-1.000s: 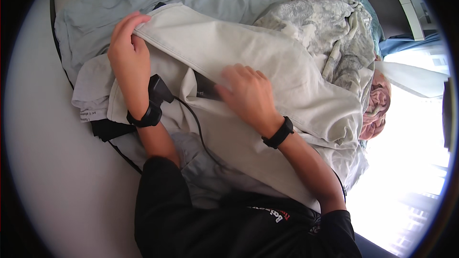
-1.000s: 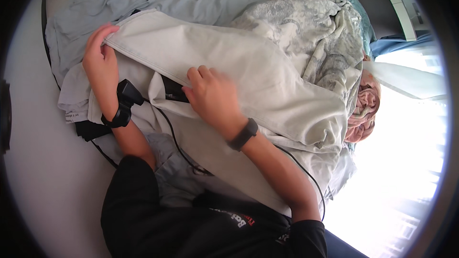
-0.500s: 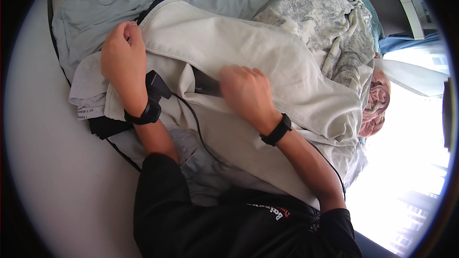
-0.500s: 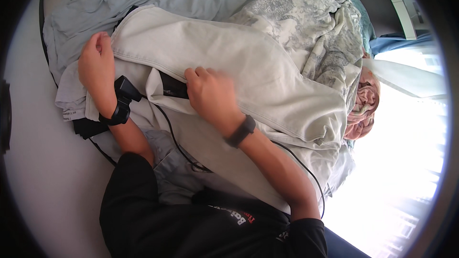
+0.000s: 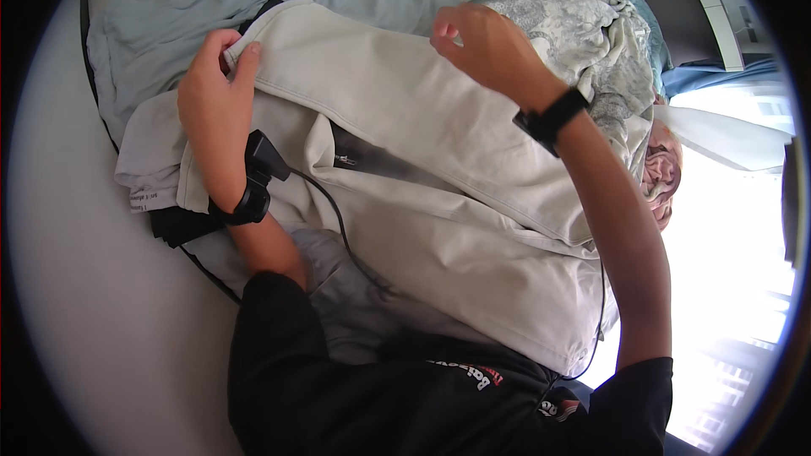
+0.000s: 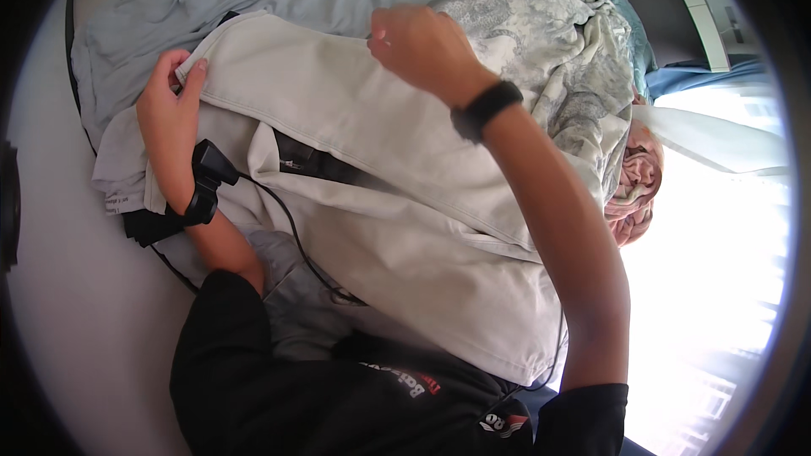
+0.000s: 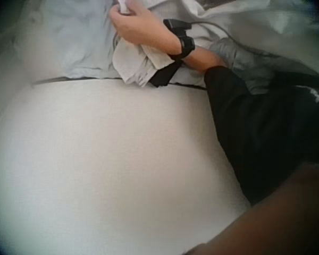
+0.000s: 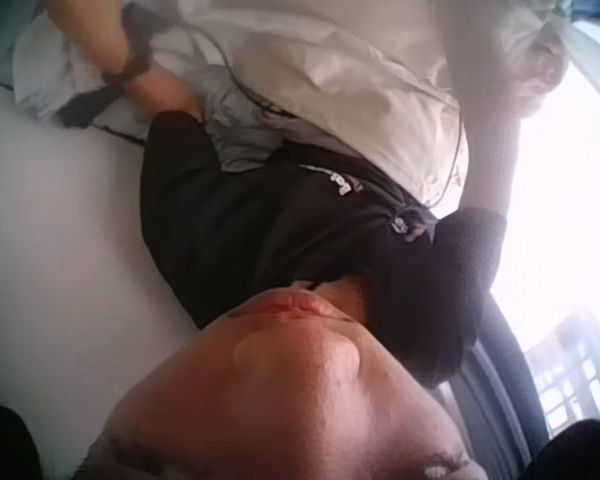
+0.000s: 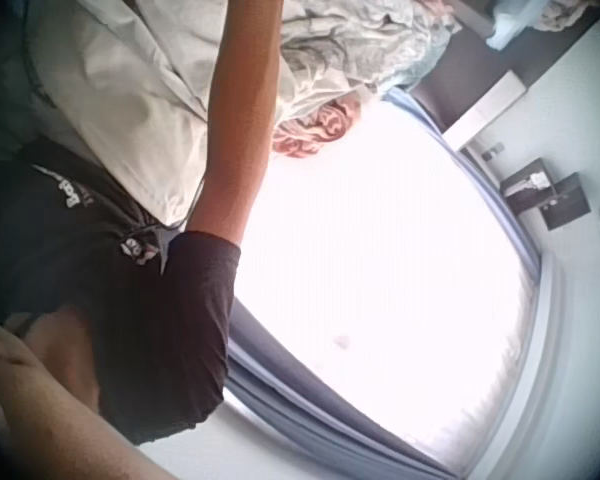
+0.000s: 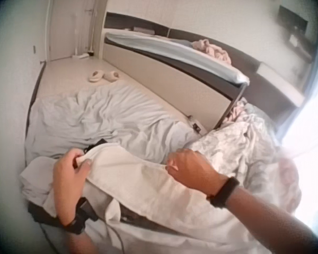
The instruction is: Folding a pair of light-colored pants on a bed.
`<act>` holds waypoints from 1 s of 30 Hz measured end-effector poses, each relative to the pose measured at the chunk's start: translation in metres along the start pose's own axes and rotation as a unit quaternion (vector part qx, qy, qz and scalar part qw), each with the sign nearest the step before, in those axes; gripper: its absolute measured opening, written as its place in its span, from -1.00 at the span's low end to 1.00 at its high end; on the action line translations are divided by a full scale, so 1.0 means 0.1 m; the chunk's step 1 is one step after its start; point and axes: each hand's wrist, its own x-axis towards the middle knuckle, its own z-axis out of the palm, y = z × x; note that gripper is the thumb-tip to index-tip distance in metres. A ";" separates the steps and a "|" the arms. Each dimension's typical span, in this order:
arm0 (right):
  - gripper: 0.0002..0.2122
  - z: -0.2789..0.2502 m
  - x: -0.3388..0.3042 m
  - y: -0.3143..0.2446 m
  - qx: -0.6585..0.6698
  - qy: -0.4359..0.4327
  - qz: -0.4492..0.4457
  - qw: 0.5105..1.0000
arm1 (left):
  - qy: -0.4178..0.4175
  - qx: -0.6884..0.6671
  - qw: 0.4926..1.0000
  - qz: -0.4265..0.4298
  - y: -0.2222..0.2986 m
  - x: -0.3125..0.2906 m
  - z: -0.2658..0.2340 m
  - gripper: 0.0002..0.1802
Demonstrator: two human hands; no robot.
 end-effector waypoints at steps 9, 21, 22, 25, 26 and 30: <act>-0.50 0.51 0.43 0.33 0.112 -0.256 0.143 0.950 | -0.013 -0.033 0.999 0.035 0.18 -0.02 -0.09 -0.76; -0.68 0.00 0.58 0.53 0.231 0.037 0.107 0.966 | 0.094 -0.122 0.987 0.051 0.13 0.00 -0.05 -0.82; -0.68 -0.05 0.55 0.55 0.233 0.052 0.114 0.964 | 0.060 -0.096 0.993 0.034 0.09 0.00 -0.01 -0.82; -0.65 -0.09 0.47 0.56 0.236 0.082 0.123 0.960 | 0.007 -0.011 1.000 0.019 -0.09 -0.01 0.06 -0.82; -0.65 -0.04 0.41 0.61 0.160 0.095 0.104 0.977 | -0.014 0.050 0.998 0.024 -0.11 -0.01 0.05 -0.81; -0.68 0.12 0.09 0.69 0.105 0.036 0.100 0.989 | -0.006 0.055 0.998 0.034 -0.14 -0.02 0.05 -0.82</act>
